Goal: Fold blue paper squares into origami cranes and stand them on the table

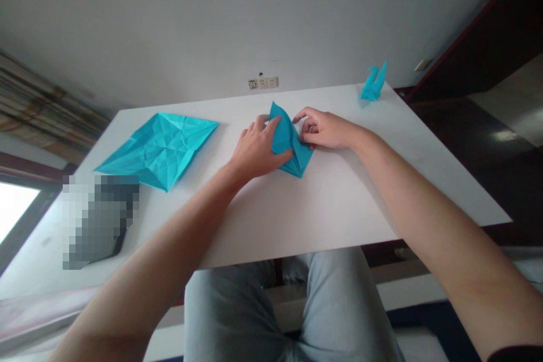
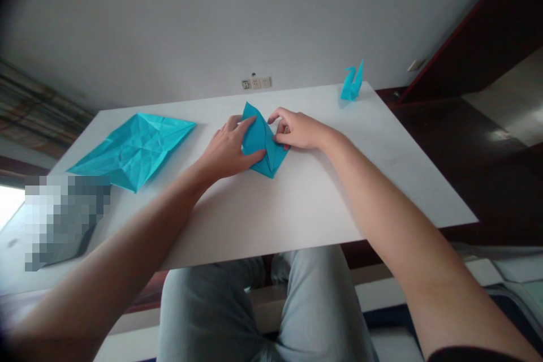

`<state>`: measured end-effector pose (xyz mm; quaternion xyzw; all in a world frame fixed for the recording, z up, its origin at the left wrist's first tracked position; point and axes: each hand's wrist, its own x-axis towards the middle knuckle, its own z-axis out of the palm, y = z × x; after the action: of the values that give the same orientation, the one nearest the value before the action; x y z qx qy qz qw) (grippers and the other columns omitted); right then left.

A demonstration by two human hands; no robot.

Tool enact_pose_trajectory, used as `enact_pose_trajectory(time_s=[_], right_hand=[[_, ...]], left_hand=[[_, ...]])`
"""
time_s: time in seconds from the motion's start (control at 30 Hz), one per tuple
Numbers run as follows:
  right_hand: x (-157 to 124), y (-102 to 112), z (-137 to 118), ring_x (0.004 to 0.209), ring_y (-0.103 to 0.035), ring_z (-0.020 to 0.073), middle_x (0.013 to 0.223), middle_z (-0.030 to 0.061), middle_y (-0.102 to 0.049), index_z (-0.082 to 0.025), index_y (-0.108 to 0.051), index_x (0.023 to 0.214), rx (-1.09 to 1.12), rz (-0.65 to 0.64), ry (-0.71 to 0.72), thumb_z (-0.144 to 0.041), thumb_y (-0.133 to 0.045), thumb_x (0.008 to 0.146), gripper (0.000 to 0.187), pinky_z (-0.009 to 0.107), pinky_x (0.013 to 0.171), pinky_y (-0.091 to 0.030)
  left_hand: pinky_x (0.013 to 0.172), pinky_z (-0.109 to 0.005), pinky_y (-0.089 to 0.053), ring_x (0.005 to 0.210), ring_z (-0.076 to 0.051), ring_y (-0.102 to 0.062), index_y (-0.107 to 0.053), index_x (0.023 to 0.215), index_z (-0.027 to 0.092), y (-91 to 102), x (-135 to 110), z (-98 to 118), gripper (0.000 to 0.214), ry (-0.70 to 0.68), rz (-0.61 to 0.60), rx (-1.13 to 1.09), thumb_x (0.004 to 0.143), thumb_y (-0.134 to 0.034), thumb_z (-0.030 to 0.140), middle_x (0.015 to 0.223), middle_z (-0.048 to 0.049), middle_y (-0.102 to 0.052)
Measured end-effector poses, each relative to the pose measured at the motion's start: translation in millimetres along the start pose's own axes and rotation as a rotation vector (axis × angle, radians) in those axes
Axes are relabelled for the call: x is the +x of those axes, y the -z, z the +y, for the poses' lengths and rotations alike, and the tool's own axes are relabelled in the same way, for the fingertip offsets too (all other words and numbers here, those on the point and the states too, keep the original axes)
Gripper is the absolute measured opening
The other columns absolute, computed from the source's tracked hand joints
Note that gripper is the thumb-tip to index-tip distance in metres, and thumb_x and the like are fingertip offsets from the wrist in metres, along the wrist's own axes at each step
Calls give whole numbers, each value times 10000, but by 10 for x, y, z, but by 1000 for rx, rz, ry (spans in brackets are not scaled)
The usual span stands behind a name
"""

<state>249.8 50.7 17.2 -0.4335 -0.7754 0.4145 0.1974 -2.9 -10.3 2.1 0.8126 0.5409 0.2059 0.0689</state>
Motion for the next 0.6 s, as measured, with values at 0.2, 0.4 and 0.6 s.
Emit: enact_pose_trajectory(time_s=[0.2, 0.4, 0.6], right_hand=[[-31, 22, -47, 719, -689, 204, 940, -19, -792, -293, -670, 1347, -108, -4, 28, -281, -906, 864, 537, 331, 733, -512], [-73, 25, -141, 778, -700, 228, 1008, 8, -804, -310, -676, 1527, -145, 17, 60, -332, -894, 878, 685, 352, 782, -527], [-71, 15, -85, 740, -671, 214, 1042, 10, -776, -317, -603, 1524, -130, 21, 83, -354, -843, 948, 625, 342, 728, -514]], left_hand=[[1261, -680, -535, 1525, -507, -633, -340, 1840, 213, -61, 6, -48, 1057, -1, 12, -73, 936, -785, 535, 1800, -282, -440], [1317, -684, -475, 1706, -500, -446, -118, 1902, 244, -108, 36, -128, 1075, -59, 93, -228, 1041, -694, 533, 1894, -283, -326], [1409, -660, -367, 1798, -456, -332, -169, 1903, 211, -124, 73, -176, 898, -57, 12, -264, 1164, -504, 593, 1940, -260, -283]])
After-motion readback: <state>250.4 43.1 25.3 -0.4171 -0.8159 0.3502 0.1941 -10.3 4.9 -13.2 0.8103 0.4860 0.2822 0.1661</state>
